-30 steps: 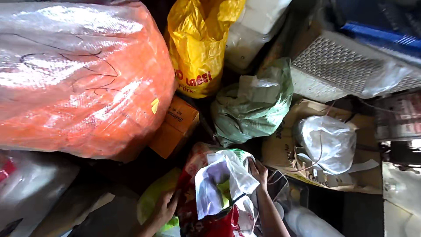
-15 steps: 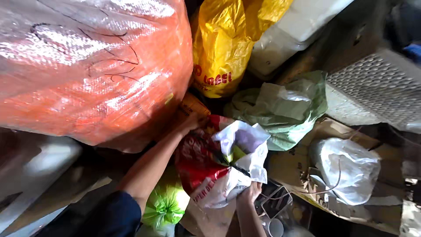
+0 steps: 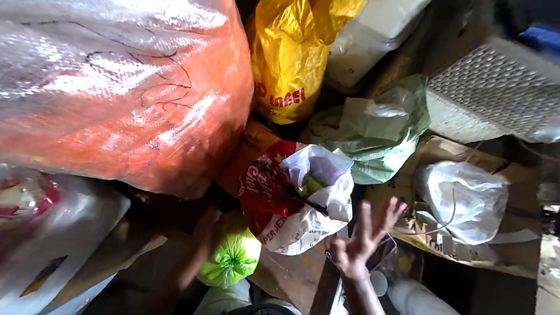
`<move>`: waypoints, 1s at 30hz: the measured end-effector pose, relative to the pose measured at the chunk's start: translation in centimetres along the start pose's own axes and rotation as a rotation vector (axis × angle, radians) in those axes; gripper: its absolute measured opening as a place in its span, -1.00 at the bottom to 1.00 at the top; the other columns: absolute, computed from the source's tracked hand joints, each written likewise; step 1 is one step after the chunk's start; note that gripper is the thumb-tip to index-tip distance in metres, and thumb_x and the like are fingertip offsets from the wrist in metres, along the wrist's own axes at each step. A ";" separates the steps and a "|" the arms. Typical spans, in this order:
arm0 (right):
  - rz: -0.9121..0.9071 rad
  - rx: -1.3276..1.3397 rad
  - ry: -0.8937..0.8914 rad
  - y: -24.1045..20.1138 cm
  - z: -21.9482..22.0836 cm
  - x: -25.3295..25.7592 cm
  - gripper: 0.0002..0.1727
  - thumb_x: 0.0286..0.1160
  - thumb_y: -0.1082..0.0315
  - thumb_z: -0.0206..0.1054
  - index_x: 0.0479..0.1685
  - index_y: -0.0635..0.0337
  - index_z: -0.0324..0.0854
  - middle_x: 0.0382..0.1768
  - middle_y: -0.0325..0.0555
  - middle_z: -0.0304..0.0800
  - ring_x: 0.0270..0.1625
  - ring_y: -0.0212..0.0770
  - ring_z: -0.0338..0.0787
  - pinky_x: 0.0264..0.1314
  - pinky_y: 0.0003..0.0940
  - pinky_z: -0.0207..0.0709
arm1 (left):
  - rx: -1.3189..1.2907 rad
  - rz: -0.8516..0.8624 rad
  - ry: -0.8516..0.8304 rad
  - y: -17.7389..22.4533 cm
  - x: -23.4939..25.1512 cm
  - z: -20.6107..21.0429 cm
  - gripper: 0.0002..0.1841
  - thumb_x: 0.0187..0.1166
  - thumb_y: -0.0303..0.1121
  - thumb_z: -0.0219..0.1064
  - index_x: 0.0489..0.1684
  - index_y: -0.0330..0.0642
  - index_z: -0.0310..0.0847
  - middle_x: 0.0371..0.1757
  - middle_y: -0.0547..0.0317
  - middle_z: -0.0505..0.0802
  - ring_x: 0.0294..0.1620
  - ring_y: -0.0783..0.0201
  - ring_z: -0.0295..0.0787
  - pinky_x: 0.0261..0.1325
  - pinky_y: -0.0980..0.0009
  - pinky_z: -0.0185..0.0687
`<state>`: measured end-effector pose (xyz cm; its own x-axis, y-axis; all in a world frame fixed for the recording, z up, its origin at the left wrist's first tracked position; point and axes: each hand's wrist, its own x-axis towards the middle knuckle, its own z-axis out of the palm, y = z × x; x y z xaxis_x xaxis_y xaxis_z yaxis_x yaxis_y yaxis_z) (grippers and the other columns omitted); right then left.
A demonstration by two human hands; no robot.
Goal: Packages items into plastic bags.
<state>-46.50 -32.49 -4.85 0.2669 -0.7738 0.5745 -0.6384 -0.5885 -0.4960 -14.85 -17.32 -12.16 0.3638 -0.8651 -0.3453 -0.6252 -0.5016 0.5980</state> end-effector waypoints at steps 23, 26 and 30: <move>0.145 0.155 -0.224 -2.7 -1.4 -9.6 -0.60 0.39 0.21 0.40 0.08 0.31 0.83 0.44 0.58 0.54 0.51 0.63 0.49 0.48 0.52 0.33 | 0.308 -0.021 -0.195 -5.7 -13.0 13.3 -0.14 0.33 -0.02 0.62 0.75 0.13 0.41 0.79 -0.41 0.30 0.78 -0.54 0.09 0.45 -0.65 0.18; 0.226 0.189 -0.380 -2.5 -2.8 -12.6 -0.74 0.30 0.42 0.45 -0.06 0.31 0.88 0.38 0.48 0.64 0.42 0.55 0.61 0.43 0.53 0.37 | 0.308 -0.107 -0.140 -4.5 -10.5 13.6 -0.32 0.44 -0.13 0.56 0.59 -0.15 0.53 0.63 -0.38 0.53 0.69 -0.43 0.32 0.53 -0.43 0.29; 0.281 0.205 -0.494 -2.5 -4.2 -13.8 -0.80 0.33 0.50 0.44 -0.12 0.33 0.89 0.21 0.31 0.82 0.29 0.40 0.76 0.37 0.42 0.50 | 0.333 -0.157 -0.352 -2.3 -8.9 11.8 -0.39 0.48 -0.59 0.32 0.63 -0.23 0.43 0.57 -0.28 0.60 0.64 -0.30 0.42 0.64 -0.28 0.25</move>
<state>-51.65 -19.36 -8.85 0.4436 -0.8944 0.0575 -0.5937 -0.3414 -0.7287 -24.82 -8.50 -19.02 0.2528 -0.6985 -0.6695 -0.7886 -0.5496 0.2756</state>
